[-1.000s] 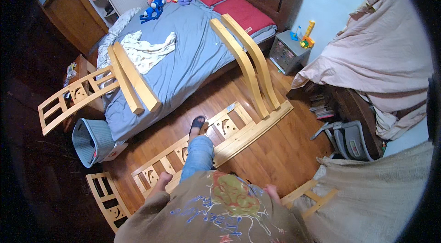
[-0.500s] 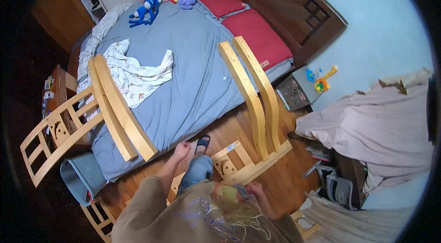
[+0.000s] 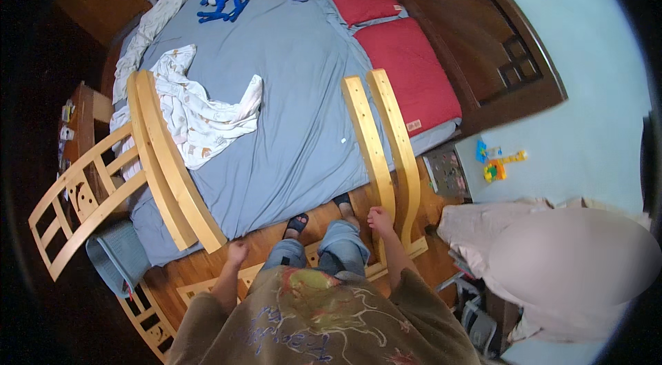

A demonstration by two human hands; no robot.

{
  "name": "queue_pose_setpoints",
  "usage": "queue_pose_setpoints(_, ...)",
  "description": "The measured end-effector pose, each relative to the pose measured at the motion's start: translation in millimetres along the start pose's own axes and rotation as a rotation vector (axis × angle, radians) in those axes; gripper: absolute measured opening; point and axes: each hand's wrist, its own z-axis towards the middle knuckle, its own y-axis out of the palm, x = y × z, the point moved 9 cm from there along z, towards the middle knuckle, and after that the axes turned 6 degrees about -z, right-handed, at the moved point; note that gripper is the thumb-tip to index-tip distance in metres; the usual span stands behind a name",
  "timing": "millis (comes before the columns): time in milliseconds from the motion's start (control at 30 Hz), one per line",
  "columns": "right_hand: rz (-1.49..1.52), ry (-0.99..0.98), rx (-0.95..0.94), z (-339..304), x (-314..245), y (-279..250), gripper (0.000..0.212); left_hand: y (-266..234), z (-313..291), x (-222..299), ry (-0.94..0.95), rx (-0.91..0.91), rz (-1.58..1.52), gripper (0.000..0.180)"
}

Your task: The person assembles a wooden chair by hand, picking up and aligning various wooden components such as legs, rails, and backrests. They repeatedly fit and adjust the pieces together on the floor and bed, forming the chair frame without using tools.

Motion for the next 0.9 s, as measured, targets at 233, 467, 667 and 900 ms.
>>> queue_pose_setpoints(233,-0.731,-0.139,0.230,154.1,-81.1,-53.9,0.049,10.7,-100.0,-50.8,-0.347,0.349,-0.337,0.009)
queue_pose_setpoints(467,-0.876,-0.168,0.319,282.8,-149.1,-52.4,0.073,156.9,-148.0,34.7,-0.359,0.187,0.108,0.025)
queue_pose_setpoints(667,-0.915,0.042,0.473,287.4,-177.4,-24.3,0.081,202.3,-170.1,-26.4,-0.462,0.157,-0.055,0.027)
queue_pose_setpoints(900,-0.951,-0.135,0.380,254.6,-178.9,-34.0,0.077,208.2,-170.3,-37.5,-0.361,0.255,-0.455,0.017)
